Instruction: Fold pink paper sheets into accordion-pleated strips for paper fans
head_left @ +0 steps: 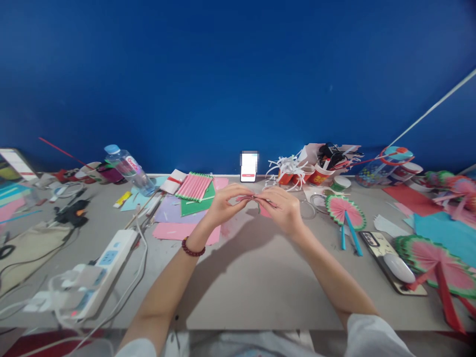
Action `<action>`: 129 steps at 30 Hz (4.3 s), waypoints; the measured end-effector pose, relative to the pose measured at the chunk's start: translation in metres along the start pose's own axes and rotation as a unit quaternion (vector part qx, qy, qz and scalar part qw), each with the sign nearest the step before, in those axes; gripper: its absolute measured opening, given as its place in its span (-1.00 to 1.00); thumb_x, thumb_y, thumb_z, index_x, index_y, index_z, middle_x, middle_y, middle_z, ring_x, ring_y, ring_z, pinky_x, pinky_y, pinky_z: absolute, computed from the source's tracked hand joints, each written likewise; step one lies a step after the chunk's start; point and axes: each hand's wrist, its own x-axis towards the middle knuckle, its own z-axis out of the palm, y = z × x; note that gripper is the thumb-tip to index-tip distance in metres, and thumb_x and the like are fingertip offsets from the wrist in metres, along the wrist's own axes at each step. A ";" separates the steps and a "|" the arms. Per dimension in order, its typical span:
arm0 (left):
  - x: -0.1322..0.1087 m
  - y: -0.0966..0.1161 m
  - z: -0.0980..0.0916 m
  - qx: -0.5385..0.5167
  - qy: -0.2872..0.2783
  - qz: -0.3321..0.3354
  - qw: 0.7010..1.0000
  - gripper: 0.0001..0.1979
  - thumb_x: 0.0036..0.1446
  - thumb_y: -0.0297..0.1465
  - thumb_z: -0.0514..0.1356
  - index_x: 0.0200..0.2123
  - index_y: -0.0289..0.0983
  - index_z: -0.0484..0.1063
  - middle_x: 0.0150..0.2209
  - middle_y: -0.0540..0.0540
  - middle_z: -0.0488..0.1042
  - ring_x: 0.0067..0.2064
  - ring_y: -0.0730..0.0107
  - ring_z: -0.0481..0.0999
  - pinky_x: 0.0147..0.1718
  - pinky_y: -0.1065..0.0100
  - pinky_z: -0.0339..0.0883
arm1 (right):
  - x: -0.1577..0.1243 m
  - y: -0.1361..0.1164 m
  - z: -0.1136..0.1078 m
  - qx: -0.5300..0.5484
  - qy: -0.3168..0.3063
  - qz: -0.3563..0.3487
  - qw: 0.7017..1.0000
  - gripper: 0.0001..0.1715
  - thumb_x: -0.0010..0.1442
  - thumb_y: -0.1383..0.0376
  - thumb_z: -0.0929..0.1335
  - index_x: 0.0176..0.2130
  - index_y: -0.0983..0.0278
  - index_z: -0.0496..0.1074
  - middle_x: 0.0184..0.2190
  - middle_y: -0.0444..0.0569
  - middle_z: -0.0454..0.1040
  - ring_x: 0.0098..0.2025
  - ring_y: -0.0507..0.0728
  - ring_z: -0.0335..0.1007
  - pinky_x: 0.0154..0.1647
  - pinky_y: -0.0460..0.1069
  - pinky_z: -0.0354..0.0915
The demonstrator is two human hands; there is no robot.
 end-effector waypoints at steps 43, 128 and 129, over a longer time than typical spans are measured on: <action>-0.004 -0.010 0.009 -0.118 0.026 -0.060 0.991 -0.90 0.12 -0.36 0.23 -0.33 -0.26 0.51 -0.28 -0.14 0.54 -0.21 0.35 0.50 -0.18 0.28 0.38 | 0.007 -0.003 -0.003 0.100 -0.059 0.104 0.988 -0.91 0.14 0.37 0.35 -0.37 0.22 0.47 -0.39 -0.07 0.54 -0.34 0.07 0.43 -0.29 -0.02 0.34; -0.004 -0.008 0.012 -0.170 0.017 -0.140 0.975 -0.86 0.07 -0.32 0.27 -0.35 -0.27 0.56 -0.31 -0.13 0.55 -0.28 0.40 0.51 -0.29 0.38 0.40 | 0.002 -0.013 0.005 0.036 -0.015 0.157 0.987 -0.90 0.18 0.34 0.30 -0.37 0.23 0.41 -0.41 -0.08 0.47 -0.36 0.06 0.36 -0.31 -0.04 0.30; -0.004 -0.008 0.012 -0.167 0.018 -0.140 0.976 -0.86 0.07 -0.31 0.27 -0.36 -0.27 0.56 -0.32 -0.13 0.55 -0.28 0.40 0.51 -0.29 0.38 0.40 | 0.002 -0.013 0.006 0.037 -0.010 0.163 0.986 -0.91 0.18 0.34 0.31 -0.37 0.23 0.40 -0.41 -0.08 0.47 -0.36 0.06 0.36 -0.30 -0.04 0.30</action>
